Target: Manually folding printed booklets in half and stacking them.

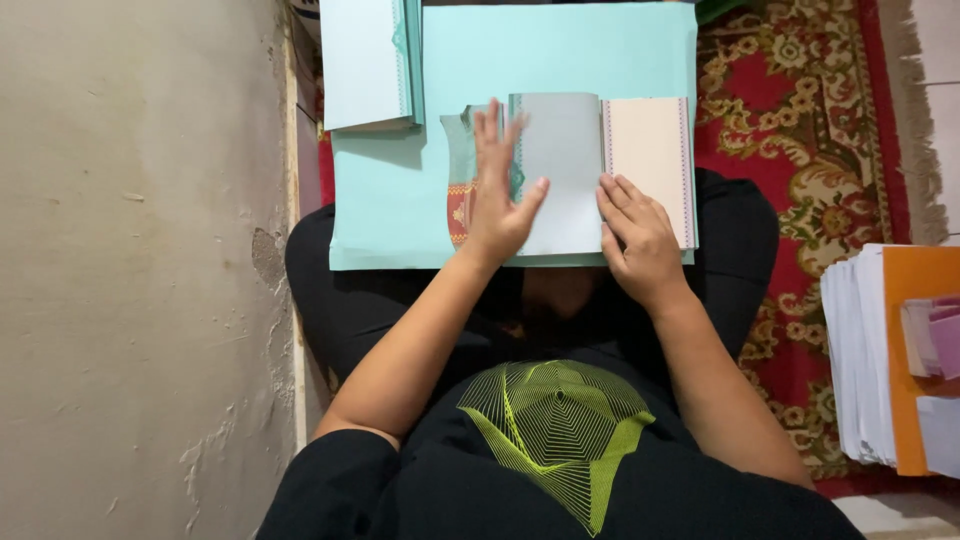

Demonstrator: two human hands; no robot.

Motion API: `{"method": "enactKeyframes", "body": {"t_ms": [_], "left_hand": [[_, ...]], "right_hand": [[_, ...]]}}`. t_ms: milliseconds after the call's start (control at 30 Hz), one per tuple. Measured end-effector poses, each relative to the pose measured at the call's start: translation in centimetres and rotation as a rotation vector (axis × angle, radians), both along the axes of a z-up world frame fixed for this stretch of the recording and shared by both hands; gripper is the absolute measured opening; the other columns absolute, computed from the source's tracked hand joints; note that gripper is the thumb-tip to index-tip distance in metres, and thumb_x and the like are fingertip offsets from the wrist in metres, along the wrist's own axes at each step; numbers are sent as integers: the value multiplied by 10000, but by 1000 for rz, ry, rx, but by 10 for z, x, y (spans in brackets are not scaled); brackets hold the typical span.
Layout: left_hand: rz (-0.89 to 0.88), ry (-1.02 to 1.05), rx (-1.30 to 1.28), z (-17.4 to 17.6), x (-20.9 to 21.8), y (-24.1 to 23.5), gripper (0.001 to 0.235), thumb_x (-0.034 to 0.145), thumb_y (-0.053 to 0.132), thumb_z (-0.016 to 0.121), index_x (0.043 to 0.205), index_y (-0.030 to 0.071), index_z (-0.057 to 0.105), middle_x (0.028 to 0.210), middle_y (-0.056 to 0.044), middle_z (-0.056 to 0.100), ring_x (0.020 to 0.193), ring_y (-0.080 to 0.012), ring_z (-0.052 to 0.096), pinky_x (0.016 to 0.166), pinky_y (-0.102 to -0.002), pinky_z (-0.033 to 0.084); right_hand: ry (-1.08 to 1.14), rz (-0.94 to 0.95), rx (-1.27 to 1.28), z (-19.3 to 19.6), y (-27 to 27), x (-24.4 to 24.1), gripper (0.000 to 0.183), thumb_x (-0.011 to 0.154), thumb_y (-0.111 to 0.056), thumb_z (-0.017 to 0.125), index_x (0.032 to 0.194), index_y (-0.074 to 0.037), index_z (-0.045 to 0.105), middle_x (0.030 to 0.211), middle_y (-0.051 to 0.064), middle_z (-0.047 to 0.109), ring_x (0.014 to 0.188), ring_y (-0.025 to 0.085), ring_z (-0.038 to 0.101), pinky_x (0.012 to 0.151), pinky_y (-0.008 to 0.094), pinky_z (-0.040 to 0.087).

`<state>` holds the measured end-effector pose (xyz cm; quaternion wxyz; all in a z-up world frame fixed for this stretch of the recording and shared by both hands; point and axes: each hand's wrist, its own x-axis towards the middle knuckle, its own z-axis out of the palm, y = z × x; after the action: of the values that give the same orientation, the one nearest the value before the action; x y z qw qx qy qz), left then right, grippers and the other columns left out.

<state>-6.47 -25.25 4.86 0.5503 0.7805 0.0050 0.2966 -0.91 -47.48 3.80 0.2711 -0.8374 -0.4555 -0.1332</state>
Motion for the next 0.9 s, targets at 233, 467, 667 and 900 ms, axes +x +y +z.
{"method": "enactKeyframes", "body": {"t_ms": [233,467,667,900], "left_hand": [[-45,80,895,-25,49,-24,386,928,288,606,1269,123,679,1340,-96,669,1307,-310,592,1107,-633,380],[-74,390,952,6,68,-15,548,1009,266,473,1546,153,474,1571,-135,477,1471,-376,415,1185,-619,282],[-64,382,914,4,64,-13,568,1012,281,464,1563,144,449,1599,-170,434,1497,-408,373,1215,-601,234],[-63,359,922,-10,70,-12,597,1003,264,416,1547,21,414,1590,-195,427,1489,-398,379,1232,-562,247]], "right_hand": [[-61,-37,-45,0,1,-3,428,994,-122,573,1401,-6,641,1504,169,587,1368,337,556,1095,464,429],[50,-57,-93,-4,-7,-6,447,1022,-178,561,1451,-60,604,1567,103,529,1440,280,487,1189,437,343],[107,-64,-190,6,9,13,488,1026,-159,553,1500,-45,554,1586,140,494,1435,328,475,1191,496,320],[125,-132,-399,-6,41,56,568,1086,-244,367,1617,-44,349,1707,122,269,1555,310,267,1251,514,165]]}}
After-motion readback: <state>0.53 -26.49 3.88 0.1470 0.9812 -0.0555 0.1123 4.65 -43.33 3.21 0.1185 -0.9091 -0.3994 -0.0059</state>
